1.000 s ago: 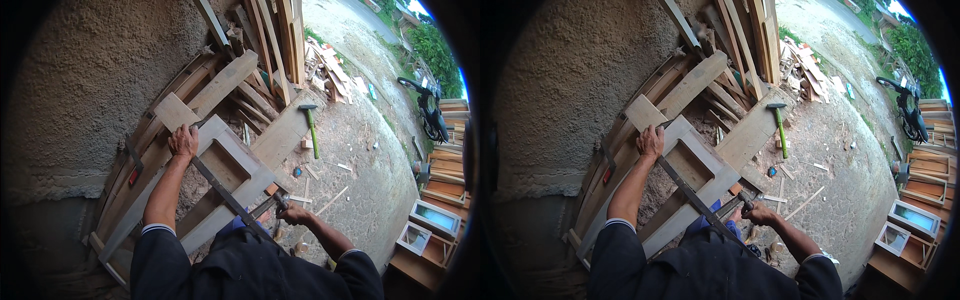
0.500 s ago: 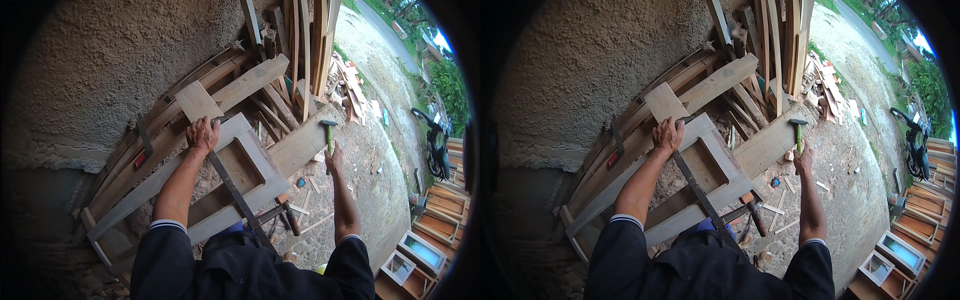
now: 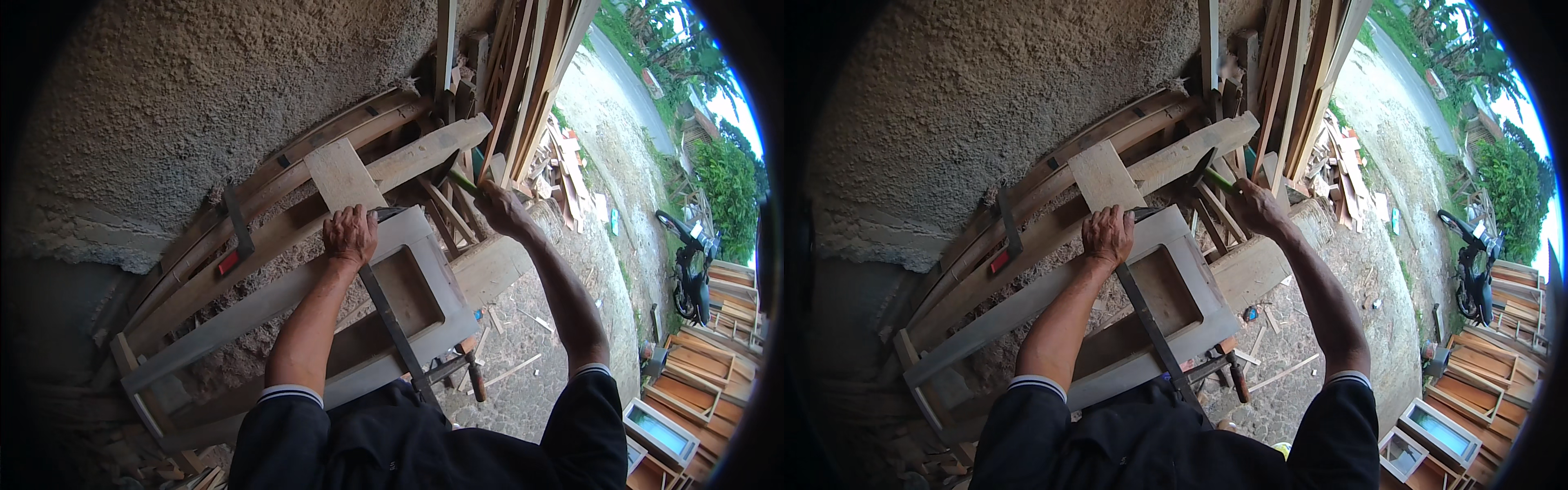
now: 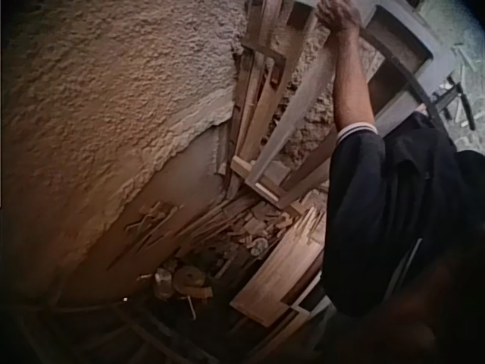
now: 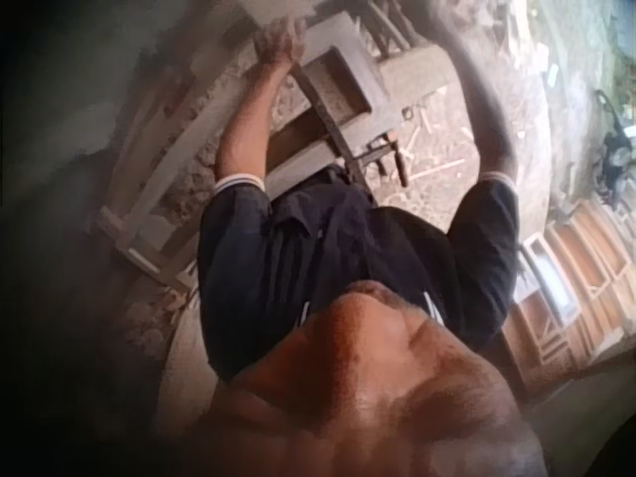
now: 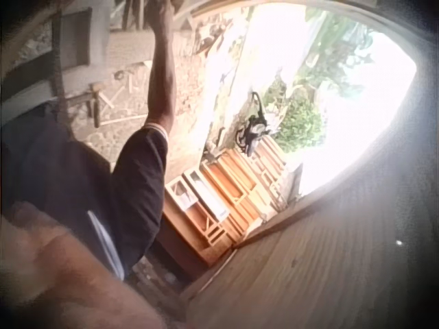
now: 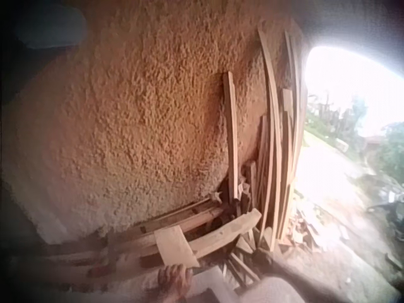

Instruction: The person assembles a wooden window frame by positioning a glass pane, aligning the frame on a workbench, and securing it with a hammer and nails. The person repeatedly adjusts the frame and hammers nails into the wood to fasten the components together.

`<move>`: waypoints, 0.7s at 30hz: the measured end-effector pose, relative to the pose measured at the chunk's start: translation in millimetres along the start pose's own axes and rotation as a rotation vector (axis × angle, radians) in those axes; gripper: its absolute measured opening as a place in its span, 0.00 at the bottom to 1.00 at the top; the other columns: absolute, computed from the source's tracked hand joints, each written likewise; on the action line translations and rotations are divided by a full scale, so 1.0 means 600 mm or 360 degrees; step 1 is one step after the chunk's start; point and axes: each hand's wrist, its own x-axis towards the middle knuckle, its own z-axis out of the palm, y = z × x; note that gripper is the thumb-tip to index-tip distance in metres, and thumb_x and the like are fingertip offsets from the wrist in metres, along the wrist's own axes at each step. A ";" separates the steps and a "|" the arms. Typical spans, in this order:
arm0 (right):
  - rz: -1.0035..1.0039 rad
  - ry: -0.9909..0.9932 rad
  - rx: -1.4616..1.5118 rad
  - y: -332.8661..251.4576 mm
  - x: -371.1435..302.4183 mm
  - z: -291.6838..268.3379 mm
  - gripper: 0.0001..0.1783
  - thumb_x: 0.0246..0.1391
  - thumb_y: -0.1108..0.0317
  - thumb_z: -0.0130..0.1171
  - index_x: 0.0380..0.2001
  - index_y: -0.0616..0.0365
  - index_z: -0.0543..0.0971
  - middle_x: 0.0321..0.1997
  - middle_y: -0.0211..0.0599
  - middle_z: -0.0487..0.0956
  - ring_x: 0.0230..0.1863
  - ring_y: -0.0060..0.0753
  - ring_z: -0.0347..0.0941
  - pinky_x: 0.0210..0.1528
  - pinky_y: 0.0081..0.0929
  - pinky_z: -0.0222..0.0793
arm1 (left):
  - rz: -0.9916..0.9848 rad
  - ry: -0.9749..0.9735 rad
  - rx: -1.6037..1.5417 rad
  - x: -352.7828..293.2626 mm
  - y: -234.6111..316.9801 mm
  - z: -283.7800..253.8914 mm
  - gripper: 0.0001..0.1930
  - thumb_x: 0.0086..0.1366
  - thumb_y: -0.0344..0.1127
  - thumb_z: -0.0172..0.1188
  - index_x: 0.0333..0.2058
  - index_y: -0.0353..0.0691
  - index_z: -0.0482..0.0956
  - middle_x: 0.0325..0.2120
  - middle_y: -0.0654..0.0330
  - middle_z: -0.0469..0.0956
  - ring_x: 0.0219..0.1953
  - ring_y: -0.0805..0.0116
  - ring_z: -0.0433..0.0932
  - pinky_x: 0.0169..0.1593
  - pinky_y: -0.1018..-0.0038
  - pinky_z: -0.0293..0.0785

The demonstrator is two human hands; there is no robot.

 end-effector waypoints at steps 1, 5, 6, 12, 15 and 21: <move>-0.0136 -0.0061 0.0010 -0.019 0.017 0.004 0.20 0.67 0.58 0.52 0.57 0.54 0.75 0.38 0.55 0.82 0.40 0.51 0.82 0.43 0.43 0.74 | 0.0010 0.0020 0.0003 -0.001 0.000 0.000 0.16 0.71 0.51 0.49 0.39 0.45 0.77 0.37 0.56 0.80 0.44 0.55 0.79 0.47 0.55 0.70; -0.0296 -0.0434 -0.0181 -0.089 0.083 0.026 0.23 0.68 0.60 0.54 0.64 0.37 0.74 0.44 0.50 0.84 0.41 0.44 0.83 0.48 0.42 0.75 | 0.0026 0.0029 0.0002 -0.003 0.000 -0.002 0.14 0.71 0.50 0.51 0.37 0.46 0.76 0.36 0.57 0.80 0.44 0.56 0.80 0.46 0.56 0.71; -0.0248 -0.0552 -0.0390 -0.100 0.093 0.017 0.21 0.68 0.58 0.54 0.63 0.37 0.75 0.45 0.47 0.84 0.42 0.43 0.83 0.49 0.40 0.76 | 0.0029 0.0046 0.0002 -0.002 0.000 -0.003 0.14 0.71 0.49 0.51 0.37 0.46 0.76 0.36 0.57 0.80 0.43 0.56 0.80 0.46 0.56 0.71; -0.0548 -0.0679 -0.0496 -0.149 0.150 -0.018 0.20 0.69 0.59 0.52 0.62 0.40 0.76 0.42 0.45 0.85 0.42 0.44 0.83 0.47 0.41 0.76 | 0.0060 0.0031 0.0035 -0.001 -0.001 -0.007 0.15 0.72 0.49 0.49 0.37 0.45 0.75 0.35 0.56 0.79 0.41 0.55 0.80 0.45 0.54 0.72; -0.0131 0.0013 -0.0166 -0.152 0.161 0.004 0.21 0.68 0.62 0.51 0.62 0.43 0.75 0.42 0.45 0.85 0.42 0.46 0.83 0.48 0.44 0.76 | 0.0060 0.0013 0.0052 -0.001 0.000 -0.006 0.15 0.72 0.49 0.50 0.37 0.45 0.75 0.34 0.56 0.79 0.41 0.55 0.80 0.44 0.54 0.72; -0.0286 -0.0810 -0.0697 -0.137 0.157 0.020 0.21 0.67 0.54 0.50 0.59 0.44 0.76 0.43 0.54 0.83 0.49 0.51 0.80 0.51 0.52 0.75 | 0.0066 0.0011 0.0031 0.000 0.000 -0.006 0.14 0.72 0.49 0.50 0.36 0.44 0.74 0.34 0.56 0.79 0.40 0.55 0.80 0.44 0.54 0.72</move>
